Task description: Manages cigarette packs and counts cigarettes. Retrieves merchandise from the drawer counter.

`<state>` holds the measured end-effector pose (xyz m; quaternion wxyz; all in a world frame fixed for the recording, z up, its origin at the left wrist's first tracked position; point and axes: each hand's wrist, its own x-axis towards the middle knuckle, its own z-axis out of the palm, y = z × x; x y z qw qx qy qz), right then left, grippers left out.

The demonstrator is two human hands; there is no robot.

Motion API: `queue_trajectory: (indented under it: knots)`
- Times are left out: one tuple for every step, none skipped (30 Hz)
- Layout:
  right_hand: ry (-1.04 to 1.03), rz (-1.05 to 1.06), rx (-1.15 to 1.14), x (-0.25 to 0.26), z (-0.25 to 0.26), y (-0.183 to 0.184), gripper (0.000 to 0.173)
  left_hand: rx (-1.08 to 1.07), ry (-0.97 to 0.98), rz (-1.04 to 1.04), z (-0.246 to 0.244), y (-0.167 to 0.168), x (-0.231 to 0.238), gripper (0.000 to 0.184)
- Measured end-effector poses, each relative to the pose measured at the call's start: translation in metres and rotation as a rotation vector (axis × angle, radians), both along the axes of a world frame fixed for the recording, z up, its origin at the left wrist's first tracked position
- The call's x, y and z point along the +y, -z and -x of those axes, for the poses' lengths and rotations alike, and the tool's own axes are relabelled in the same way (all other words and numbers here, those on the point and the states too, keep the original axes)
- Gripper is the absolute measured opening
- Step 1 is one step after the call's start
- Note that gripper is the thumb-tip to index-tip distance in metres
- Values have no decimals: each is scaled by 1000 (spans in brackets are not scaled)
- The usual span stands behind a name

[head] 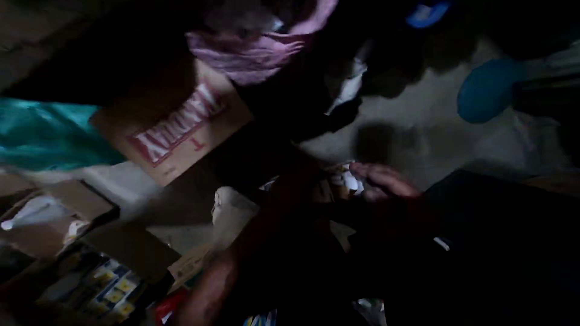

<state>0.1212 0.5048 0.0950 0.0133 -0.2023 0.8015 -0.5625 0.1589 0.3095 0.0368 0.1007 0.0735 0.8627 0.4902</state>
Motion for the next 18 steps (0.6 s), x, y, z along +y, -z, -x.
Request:
queue_trajectory:
  knots:
    - [43,-119,-50,27,-4,-7,23,-61,61,-29,7,-2,20,57]
    - [100,-229,-123,53,-12,-10,26,-119,101,-56,12,-8,40,59]
    - [180,-279,-187,72,-19,-7,29,-143,128,-74,16,-13,58,60]
    - [263,-260,-246,86,-24,0,32,-95,151,-98,19,-8,76,59]
    - [336,-206,-296,98,-27,8,36,-7,165,-114,21,-1,93,59]
    - [411,-137,-319,111,-27,15,39,67,174,-116,24,7,108,59]
    - [474,-73,-318,123,-24,20,41,99,193,-119,31,12,123,60]
    - [517,-16,-321,137,-18,24,41,87,234,-123,41,12,136,60]
    - [543,20,-325,151,-11,25,41,53,280,-122,52,10,148,60]
    - [560,34,-331,166,-4,25,42,21,317,-122,64,8,162,61]
    - [575,46,-339,180,5,24,42,0,345,-129,76,5,177,60]
    - [590,63,-345,195,14,23,42,-8,371,-125,90,3,193,60]
    - [597,81,-349,211,25,21,44,-3,393,-108,106,1,211,59]
    - [597,95,-352,228,37,20,46,12,406,-86,121,-1,230,59]
    - [596,98,-352,245,50,18,50,36,413,-76,137,0,247,59]
    - [604,92,-348,262,65,17,51,54,422,-90,154,0,264,60]
    - [625,82,-331,280,83,16,51,70,442,-114,176,3,284,59]
    - [650,72,-312,299,100,16,49,81,475,-129,199,5,304,59]
